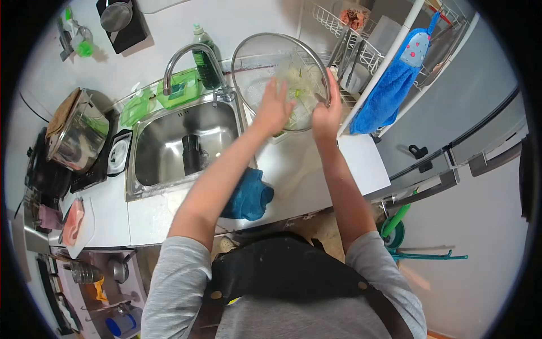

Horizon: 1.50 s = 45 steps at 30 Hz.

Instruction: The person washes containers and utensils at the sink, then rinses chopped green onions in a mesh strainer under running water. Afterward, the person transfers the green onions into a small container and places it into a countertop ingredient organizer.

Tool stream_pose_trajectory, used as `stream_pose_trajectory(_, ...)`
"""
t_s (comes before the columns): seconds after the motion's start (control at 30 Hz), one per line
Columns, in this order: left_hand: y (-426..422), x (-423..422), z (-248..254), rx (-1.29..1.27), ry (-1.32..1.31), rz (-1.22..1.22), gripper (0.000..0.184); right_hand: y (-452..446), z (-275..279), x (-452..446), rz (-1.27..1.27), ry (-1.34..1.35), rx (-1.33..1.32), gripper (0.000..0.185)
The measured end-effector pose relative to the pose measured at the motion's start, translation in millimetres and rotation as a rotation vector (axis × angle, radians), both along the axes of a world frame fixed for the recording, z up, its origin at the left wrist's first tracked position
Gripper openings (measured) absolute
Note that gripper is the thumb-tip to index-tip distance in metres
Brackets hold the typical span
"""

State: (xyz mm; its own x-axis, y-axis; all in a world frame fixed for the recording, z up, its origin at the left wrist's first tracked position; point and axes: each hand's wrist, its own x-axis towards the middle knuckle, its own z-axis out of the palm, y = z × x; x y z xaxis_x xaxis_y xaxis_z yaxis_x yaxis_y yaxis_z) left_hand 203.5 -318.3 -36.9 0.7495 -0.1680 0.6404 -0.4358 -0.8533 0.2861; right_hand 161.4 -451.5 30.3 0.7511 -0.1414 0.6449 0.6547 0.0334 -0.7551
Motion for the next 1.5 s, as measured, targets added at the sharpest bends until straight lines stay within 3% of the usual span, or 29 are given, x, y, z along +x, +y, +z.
stream_pose_trajectory(0.1, -19, -16, 1, -0.199, 0.07, -0.114, 0.048, 4, -3, 3, -0.048, -0.043, -0.017, 0.077)
stream_pose_trajectory(0.13, -21, -18, 2, -0.234, 0.005, -0.116, 0.036, 4, -5, 4, -0.092, -0.076, -0.045, 0.077)
stream_pose_trajectory(0.23, -9, -24, -1, -0.168, 0.049, -0.181, 0.022, 2, -8, 6, -0.192, -0.152, -0.136, 0.076)
stream_pose_trajectory(0.43, 28, -34, 2, 0.048, 0.216, -0.095, 0.014, -2, -7, 13, -0.299, -0.266, -0.297, 0.074)
stream_pose_trajectory(0.53, 30, -29, 28, -0.116, 0.092, -0.057, 0.022, 0, -10, 18, -0.226, -0.233, -0.234, 0.073)
stream_pose_trajectory(0.6, 22, -11, 55, -0.278, -0.21, -0.09, 0.036, 3, -13, 20, -0.178, -0.2, -0.17, 0.072)
stream_pose_trajectory(0.7, 4, 14, 60, -0.166, -0.437, -0.019, 0.044, 10, -16, 17, -0.131, -0.161, -0.122, 0.071)
stream_pose_trajectory(0.8, -10, 11, 40, -0.087, -0.388, -0.171, 0.045, 10, -19, 19, -0.095, -0.146, -0.124, 0.071)
stream_pose_trajectory(0.9, 2, -11, 11, 0.149, 0.067, -0.328, 0.052, -2, -19, 23, -0.107, -0.151, -0.148, 0.071)
stream_pose_trajectory(1.0, 16, 1, 13, -0.022, 0.064, -0.253, 0.053, -2, -20, 23, -0.101, -0.114, -0.153, 0.071)
stream_pose_trajectory(1.1, 3, 5, 34, -0.318, -0.142, -0.108, 0.053, -2, -21, 18, -0.092, -0.074, -0.161, 0.071)
stream_pose_trajectory(1.2, -14, -1, 3, -0.184, -0.36, -0.199, 0.051, 6, -20, 12, -0.143, -0.097, -0.21, 0.071)
stream_pose_trajectory(1.3, -2, -36, 16, 0.05, 0.384, -0.215, 0.044, -5, -22, 16, -0.198, -0.129, -0.251, 0.071)
stream_pose_trajectory(1.4, 12, -22, 25, 0.068, 0.276, -0.118, 0.034, -6, -20, 13, -0.245, -0.215, -0.323, 0.07)
stream_pose_trajectory(1.5, 13, -9, 10, 0.044, -0.197, -0.135, 0.026, 4, -14, 6, -0.309, -0.362, -0.361, 0.072)
